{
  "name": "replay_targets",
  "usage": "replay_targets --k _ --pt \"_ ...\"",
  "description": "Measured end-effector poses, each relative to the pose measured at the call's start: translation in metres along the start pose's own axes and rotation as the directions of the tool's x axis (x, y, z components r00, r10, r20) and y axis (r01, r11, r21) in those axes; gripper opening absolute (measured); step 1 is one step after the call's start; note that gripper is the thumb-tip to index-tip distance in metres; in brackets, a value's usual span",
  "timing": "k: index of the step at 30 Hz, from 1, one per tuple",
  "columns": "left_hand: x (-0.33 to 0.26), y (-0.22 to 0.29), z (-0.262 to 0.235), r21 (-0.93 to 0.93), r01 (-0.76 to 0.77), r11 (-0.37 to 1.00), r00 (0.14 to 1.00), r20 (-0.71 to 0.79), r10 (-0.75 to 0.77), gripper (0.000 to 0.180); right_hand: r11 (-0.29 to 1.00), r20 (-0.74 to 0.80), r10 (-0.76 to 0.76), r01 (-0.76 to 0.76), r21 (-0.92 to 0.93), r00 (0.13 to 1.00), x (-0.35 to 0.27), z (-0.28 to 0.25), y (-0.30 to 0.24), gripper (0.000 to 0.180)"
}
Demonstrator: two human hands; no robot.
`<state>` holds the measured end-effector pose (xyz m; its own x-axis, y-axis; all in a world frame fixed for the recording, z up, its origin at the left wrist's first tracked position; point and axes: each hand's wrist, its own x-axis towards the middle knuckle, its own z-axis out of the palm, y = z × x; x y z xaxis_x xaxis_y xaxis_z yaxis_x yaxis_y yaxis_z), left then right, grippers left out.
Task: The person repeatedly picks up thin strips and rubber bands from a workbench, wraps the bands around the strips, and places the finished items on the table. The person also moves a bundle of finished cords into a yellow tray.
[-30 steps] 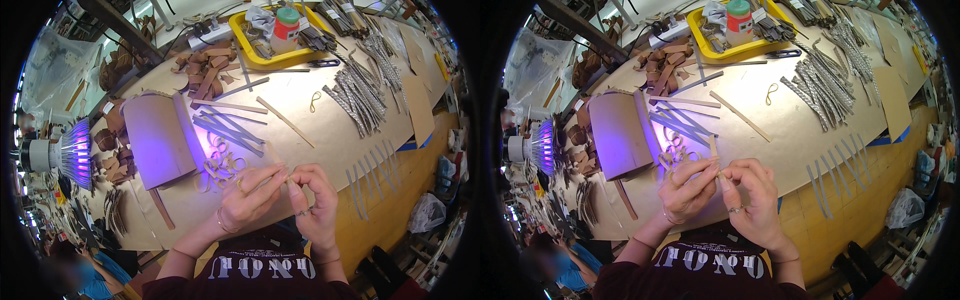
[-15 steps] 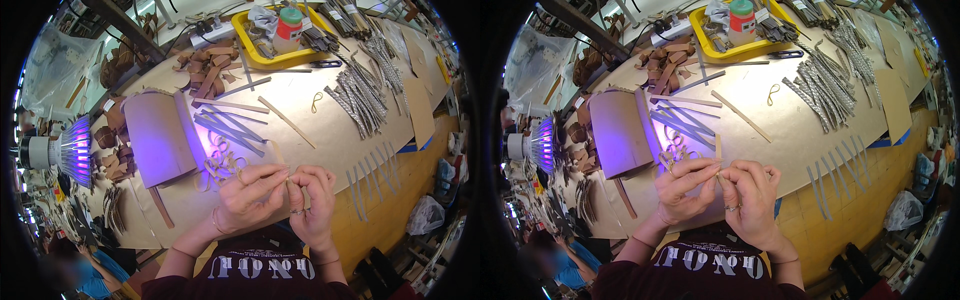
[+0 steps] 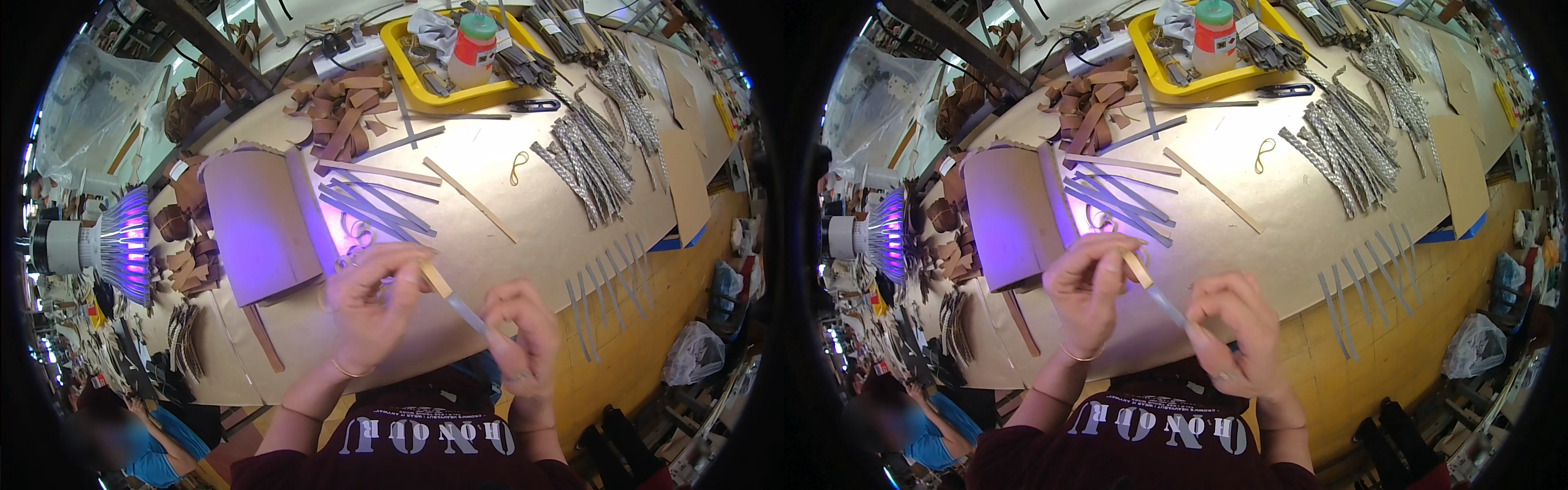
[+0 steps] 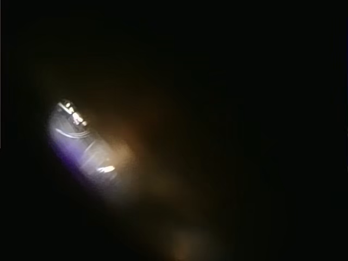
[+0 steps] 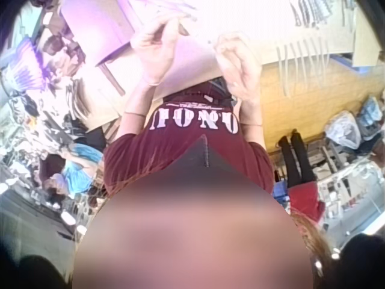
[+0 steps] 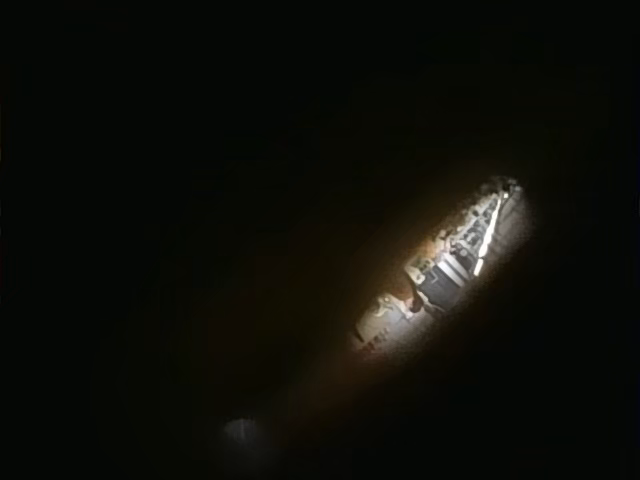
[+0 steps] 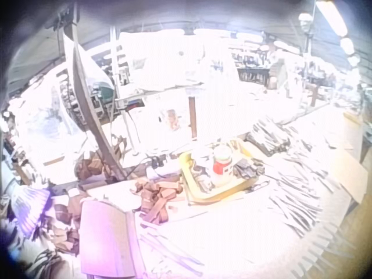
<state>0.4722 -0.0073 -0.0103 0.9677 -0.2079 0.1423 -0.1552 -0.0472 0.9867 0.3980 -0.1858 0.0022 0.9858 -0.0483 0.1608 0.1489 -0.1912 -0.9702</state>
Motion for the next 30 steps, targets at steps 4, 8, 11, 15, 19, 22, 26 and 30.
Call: replay_targets --k 4,8,11,15,19,22,26,30 --pt "0.004 0.001 -0.004 -0.363 0.28 0.889 0.959 0.066 -0.275 0.019 0.954 -0.101 -0.036 0.064 0.293 0.994 -0.007 -0.007 0.004 0.033" --pt "0.001 -0.001 0.005 -0.324 0.408 0.854 0.902 0.289 -0.321 0.021 0.97 -0.06 -0.19 0.178 -0.166 0.98 0.003 -0.009 0.016 0.043" --pt "-0.004 -0.003 0.012 -0.324 0.462 0.825 0.87 0.349 -0.349 0.021 0.885 0.107 -0.378 0.393 -0.249 0.92 0.009 -0.008 0.022 0.033" --pt "-0.005 -0.005 0.014 -0.24 0.464 0.853 0.877 0.26 -0.404 0.023 0.91 0.03 -0.397 0.398 -0.117 0.917 0.0 -0.016 0.013 0.02" --pt "-0.001 -0.001 0.004 -0.119 0.429 0.895 0.888 0.236 -0.394 0.033 0.941 -0.077 -0.312 0.32 0.11 0.947 -0.015 -0.036 0.0 0.021" --pt "-0.01 0.0 0.007 -0.207 0.428 0.88 0.852 0.419 -0.315 0.032 0.965 -0.034 -0.248 0.244 -0.093 0.968 -0.019 -0.043 0.002 0.023" --pt "-0.021 -0.007 0.015 -0.373 0.556 0.742 0.741 0.627 -0.24 0.033 0.924 -0.011 -0.292 0.279 -0.261 0.956 -0.017 -0.029 0.014 0.028" --pt "-0.02 -0.01 0.017 -0.437 0.582 0.686 0.74 0.635 -0.224 0.024 0.917 -0.099 -0.364 0.337 -0.213 0.926 -0.018 -0.021 0.016 0.03"
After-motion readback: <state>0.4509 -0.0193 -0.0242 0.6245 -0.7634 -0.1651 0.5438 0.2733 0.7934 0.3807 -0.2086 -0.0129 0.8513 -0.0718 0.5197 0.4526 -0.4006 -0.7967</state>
